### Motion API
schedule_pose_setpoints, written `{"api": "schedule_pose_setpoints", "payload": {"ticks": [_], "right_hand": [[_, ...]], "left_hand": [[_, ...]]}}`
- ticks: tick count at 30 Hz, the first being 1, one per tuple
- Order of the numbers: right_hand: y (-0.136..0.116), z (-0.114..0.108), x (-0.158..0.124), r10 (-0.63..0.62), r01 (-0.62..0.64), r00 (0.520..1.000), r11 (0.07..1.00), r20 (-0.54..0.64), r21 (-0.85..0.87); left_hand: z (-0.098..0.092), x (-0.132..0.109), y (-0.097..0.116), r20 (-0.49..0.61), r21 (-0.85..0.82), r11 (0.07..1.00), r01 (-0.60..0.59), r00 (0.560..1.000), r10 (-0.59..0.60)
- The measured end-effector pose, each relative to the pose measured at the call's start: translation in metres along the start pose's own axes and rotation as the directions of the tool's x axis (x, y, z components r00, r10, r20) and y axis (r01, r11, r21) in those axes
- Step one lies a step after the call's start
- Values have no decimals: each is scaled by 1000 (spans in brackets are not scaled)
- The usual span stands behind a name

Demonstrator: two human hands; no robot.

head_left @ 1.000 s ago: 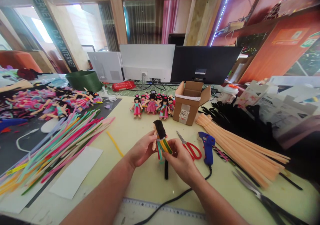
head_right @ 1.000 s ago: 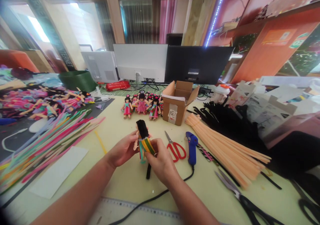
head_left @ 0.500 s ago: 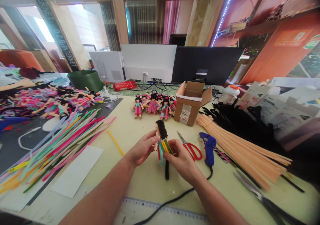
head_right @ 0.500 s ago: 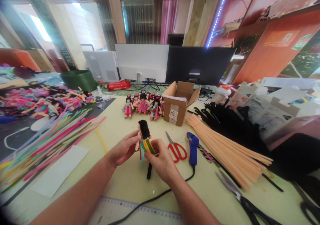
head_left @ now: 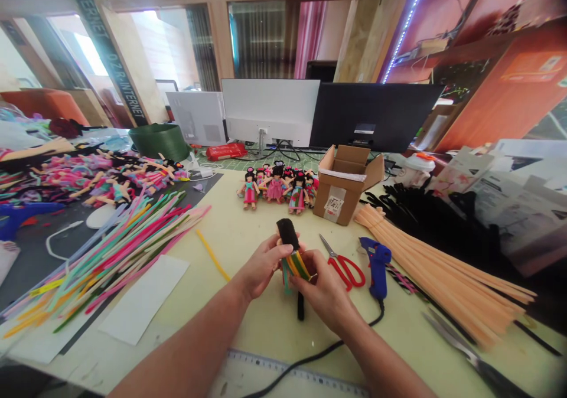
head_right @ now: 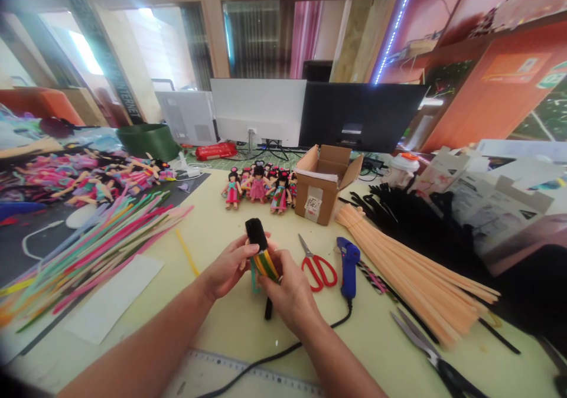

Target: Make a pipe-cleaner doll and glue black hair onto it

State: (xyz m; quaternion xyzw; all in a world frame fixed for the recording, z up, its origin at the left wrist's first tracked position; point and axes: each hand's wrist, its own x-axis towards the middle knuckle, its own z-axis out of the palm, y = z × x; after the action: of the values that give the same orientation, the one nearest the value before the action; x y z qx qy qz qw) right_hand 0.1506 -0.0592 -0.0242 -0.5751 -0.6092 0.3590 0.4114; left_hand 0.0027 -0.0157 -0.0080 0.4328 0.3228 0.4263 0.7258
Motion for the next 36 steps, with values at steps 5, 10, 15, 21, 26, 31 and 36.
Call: {"api": "schedule_pose_setpoints", "payload": {"ticks": [5, 10, 15, 21, 26, 31, 36], "right_hand": [[2, 1, 0, 20, -20, 1000, 1000, 10, -9], [5, 2, 0, 12, -12, 1000, 1000, 27, -8], [2, 0, -1, -2, 1, 999, 1000, 40, 13], [0, 0, 0, 13, -14, 999, 1000, 34, 18], [2, 1, 1, 14, -14, 1000, 1000, 28, 5], [1, 1, 0, 20, -20, 999, 1000, 37, 20], [-2, 1, 0, 32, -32, 999, 999, 36, 2]], "left_hand": [[0, 0, -2, -28, -16, 1000, 21, 999, -21], [-1, 1, -1, -10, -35, 999, 29, 1000, -29], [-1, 1, -1, -3, -57, 998, 37, 999, -37], [-3, 1, -2, 1, -66, 997, 41, 999, -41], [-3, 2, -3, -21, -66, 996, 58, 998, -60], [-3, 2, -3, -21, -53, 997, 58, 998, -59], [-3, 3, -3, -24, -60, 996, 64, 998, -66]]}}
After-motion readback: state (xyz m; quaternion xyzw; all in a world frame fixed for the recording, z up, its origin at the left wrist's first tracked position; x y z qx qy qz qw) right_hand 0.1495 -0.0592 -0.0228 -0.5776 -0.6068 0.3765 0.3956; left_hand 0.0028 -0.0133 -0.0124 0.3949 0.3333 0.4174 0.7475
